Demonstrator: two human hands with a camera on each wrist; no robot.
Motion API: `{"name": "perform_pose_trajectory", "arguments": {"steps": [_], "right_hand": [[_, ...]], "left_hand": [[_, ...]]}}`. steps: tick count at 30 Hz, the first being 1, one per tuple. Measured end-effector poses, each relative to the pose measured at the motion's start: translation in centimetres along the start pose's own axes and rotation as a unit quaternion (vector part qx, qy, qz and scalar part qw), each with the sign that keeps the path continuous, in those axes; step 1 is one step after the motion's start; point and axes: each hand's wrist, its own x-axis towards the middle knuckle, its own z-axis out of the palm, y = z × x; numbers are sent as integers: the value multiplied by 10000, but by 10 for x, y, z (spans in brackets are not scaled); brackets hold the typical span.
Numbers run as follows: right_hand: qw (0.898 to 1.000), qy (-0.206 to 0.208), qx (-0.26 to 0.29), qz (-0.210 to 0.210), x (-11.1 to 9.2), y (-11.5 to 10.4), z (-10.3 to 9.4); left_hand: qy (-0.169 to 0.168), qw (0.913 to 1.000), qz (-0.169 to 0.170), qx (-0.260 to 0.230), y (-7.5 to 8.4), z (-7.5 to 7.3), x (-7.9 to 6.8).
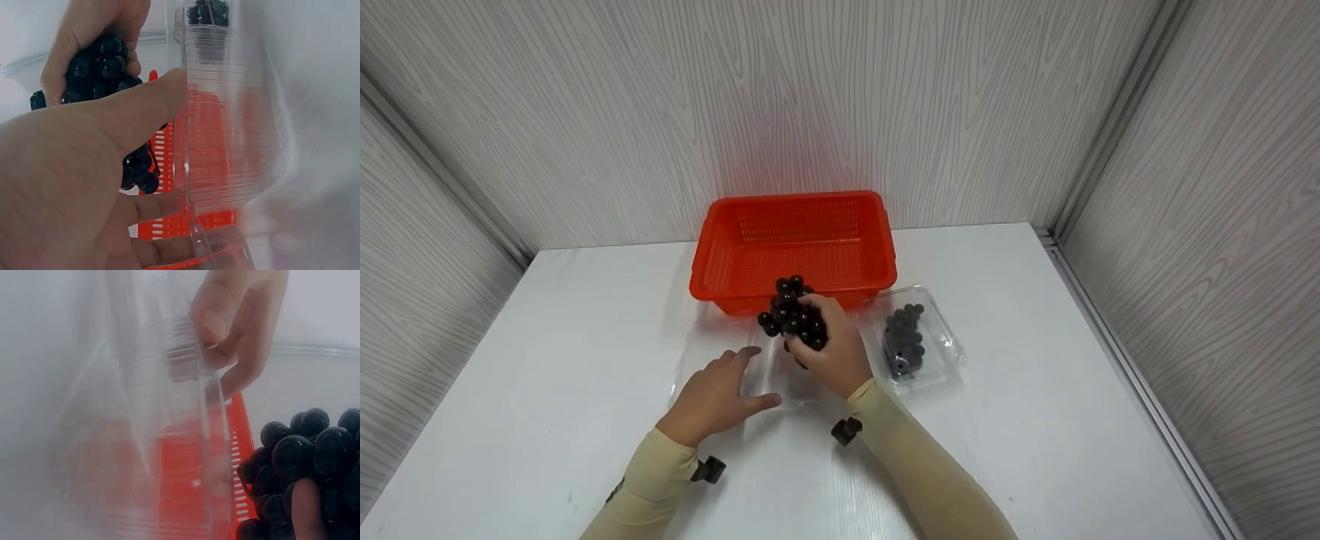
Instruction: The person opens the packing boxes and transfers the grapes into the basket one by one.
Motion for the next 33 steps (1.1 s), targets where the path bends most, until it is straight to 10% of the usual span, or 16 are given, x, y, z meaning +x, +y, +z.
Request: {"name": "perform_pose_trajectory", "arguments": {"steps": [33], "right_hand": [[9943, -266, -1026, 96, 22, -17, -40]], "left_hand": [[-291, 9985, -422, -208, 9, -3, -5]]}}
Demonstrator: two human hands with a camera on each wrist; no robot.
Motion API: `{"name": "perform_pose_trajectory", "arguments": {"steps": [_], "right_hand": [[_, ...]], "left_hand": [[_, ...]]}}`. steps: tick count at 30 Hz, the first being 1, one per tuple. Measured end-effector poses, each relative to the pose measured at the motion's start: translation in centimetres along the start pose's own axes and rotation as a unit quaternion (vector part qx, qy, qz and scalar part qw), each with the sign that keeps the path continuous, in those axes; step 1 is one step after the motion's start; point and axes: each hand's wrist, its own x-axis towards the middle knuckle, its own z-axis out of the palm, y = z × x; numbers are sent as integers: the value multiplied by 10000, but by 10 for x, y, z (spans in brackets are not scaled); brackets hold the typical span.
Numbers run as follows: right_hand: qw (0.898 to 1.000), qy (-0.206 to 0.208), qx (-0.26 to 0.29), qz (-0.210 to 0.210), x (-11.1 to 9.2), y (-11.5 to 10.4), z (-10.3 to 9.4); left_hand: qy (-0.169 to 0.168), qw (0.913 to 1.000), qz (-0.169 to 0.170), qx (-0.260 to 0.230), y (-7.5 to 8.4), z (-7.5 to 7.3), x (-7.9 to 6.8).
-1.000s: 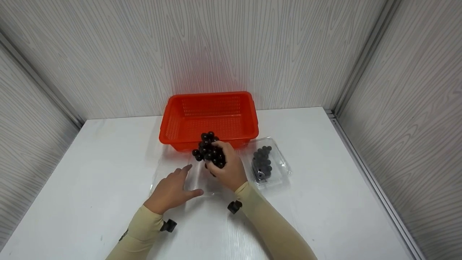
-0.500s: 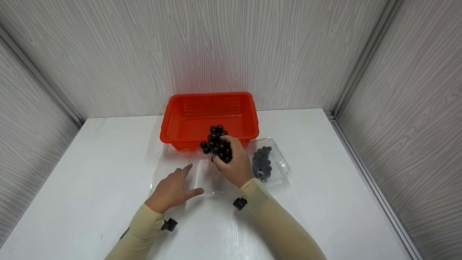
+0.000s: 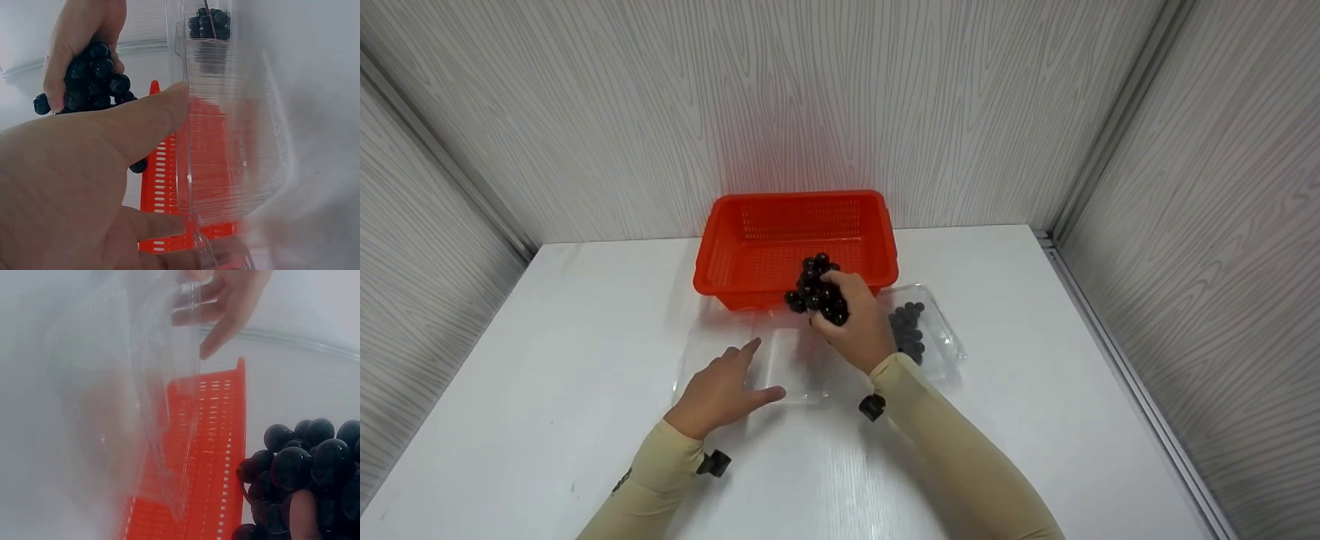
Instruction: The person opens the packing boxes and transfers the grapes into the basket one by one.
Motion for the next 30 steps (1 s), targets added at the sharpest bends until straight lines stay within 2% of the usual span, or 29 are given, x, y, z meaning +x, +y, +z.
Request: {"name": "perform_pose_trajectory", "arguments": {"steps": [6, 14, 19, 24, 30], "right_hand": [[9998, -28, -174, -68, 8, -1, -5], [9993, -134, 226, 281, 17, -4, -6], [9992, -176, 41, 364, 24, -4, -8], [9991, -259, -166, 277, 33, -1, -11], [9986, -320, -96, 402, 44, 3, -11]], "left_hand": [[-147, 9998, -82, -106, 0, -3, 0], [-172, 9996, -182, -162, 0, -2, -1], [-193, 9993, -244, -224, 0, -1, 0], [-202, 9990, -326, -241, 0, -2, -1], [-248, 9983, -406, -332, 1, -4, -3]]}}
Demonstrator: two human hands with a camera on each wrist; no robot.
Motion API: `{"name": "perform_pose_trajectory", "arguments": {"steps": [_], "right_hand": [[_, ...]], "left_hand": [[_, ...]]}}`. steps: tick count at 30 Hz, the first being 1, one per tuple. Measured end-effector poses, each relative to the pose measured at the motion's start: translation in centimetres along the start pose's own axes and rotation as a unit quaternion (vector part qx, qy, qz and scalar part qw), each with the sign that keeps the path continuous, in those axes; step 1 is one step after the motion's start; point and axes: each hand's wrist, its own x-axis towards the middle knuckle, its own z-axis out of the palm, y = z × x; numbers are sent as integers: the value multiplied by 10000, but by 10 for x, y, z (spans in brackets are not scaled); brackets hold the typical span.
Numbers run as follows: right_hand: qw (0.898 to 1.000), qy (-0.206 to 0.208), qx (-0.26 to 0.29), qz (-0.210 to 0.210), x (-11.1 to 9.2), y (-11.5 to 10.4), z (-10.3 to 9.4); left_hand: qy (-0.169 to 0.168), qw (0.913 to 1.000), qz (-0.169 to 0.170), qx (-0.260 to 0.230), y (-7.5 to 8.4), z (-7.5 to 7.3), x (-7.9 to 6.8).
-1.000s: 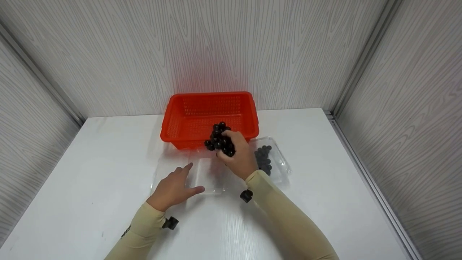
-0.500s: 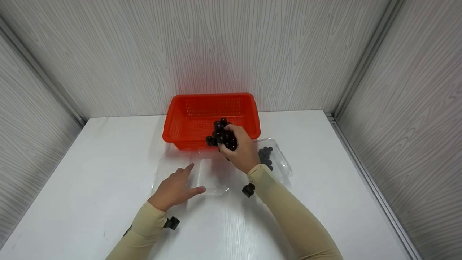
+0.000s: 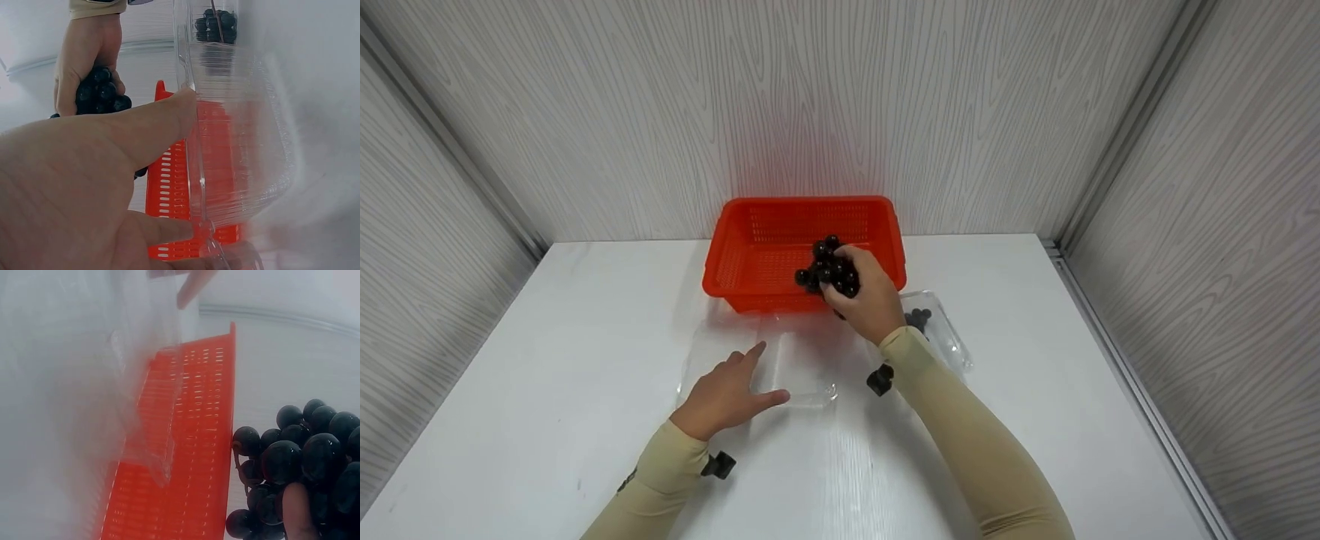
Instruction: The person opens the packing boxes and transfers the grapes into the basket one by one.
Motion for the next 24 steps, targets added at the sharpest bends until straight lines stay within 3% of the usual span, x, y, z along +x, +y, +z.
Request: {"name": "perform_pose_trajectory", "arguments": {"steps": [13, 24], "right_hand": [[9996, -68, -135, 235, 27, 5, 1], [9928, -559, -528, 913, 47, 13, 7]], "left_hand": [[-30, 9999, -22, 155, 0, 0, 0], [-110, 9998, -132, 115, 2, 0, 1]]}}
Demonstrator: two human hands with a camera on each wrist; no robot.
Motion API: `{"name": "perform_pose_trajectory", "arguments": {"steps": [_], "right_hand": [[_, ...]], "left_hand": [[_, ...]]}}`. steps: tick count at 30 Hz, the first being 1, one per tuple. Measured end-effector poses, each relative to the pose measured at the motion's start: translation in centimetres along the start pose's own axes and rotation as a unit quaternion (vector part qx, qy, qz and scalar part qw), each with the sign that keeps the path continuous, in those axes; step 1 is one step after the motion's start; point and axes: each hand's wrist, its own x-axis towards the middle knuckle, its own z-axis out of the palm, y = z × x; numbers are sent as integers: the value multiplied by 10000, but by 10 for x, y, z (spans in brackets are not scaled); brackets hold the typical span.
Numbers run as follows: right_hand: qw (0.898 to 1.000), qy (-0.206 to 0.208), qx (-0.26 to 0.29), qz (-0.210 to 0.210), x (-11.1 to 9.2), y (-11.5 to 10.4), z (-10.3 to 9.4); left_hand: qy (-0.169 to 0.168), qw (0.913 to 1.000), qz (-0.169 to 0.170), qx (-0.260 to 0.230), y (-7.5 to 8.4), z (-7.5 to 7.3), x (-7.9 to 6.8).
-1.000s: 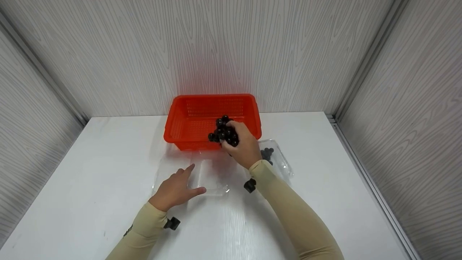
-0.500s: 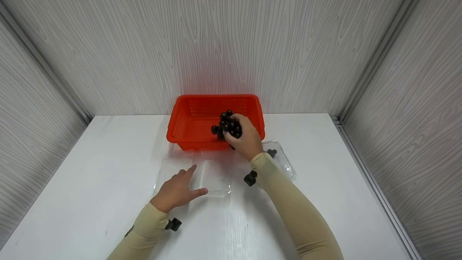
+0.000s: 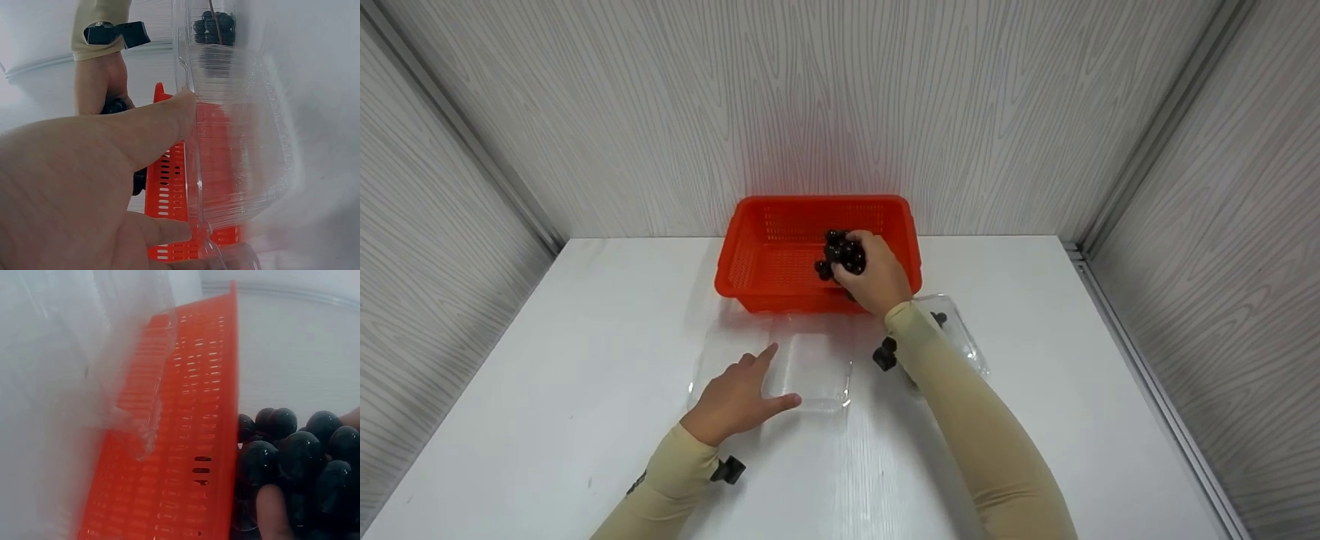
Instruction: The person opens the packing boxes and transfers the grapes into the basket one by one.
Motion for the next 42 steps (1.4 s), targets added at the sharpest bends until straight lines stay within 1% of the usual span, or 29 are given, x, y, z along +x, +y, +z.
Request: {"name": "perform_pose_trajectory", "arguments": {"steps": [3, 6, 13, 16, 19, 22, 24, 28, 33, 34, 36, 38, 41, 42], "right_hand": [[9995, -211, -48, 213, 2, 1, -2], [9989, -357, -45, 291, 4, 2, -4], [9982, -496, -229, 227, 7, 4, -7], [9982, -454, -377, 80, 6, 4, -8], [9982, -262, -493, -236, 6, 2, -11], [9975, -67, -480, -509, 6, -2, -14], [9976, -19, -450, -532, 4, -4, -15], [9968, -18, -468, -644, -9, -6, -13], [9920, 36, -634, -1090, -36, -7, -9], [9914, 44, -666, -1125, -41, -7, -8], [9915, 32, -746, -1064, -49, -5, -5], [9929, -62, -799, -884, -52, -2, -3], [9942, -354, -804, -623, -52, 7, 3], [9941, -462, -783, -592, -51, 10, 4]], "left_hand": [[-18, 10000, 31, -5, 3, 1, 0], [-19, 10000, 57, 9, 5, 1, 0], [17, 9999, 102, 47, 8, 3, 0], [38, 9999, 161, 38, 7, 5, -1], [53, 9998, 204, 44, 7, 7, 0], [81, 9997, 211, 54, 6, 8, 0], [85, 9997, 204, 69, 7, 8, 0], [58, 9998, 196, 56, 6, 7, 0], [20, 9999, 101, 82, 5, 5, 0], [25, 9999, 95, 85, 4, 5, -1], [24, 9999, 78, 115, 4, 4, 0], [44, 9999, 66, 108, 3, 4, 0], [48, 9999, 41, 99, 2, 4, 1], [53, 9999, 46, 98, 2, 5, 1]]}}
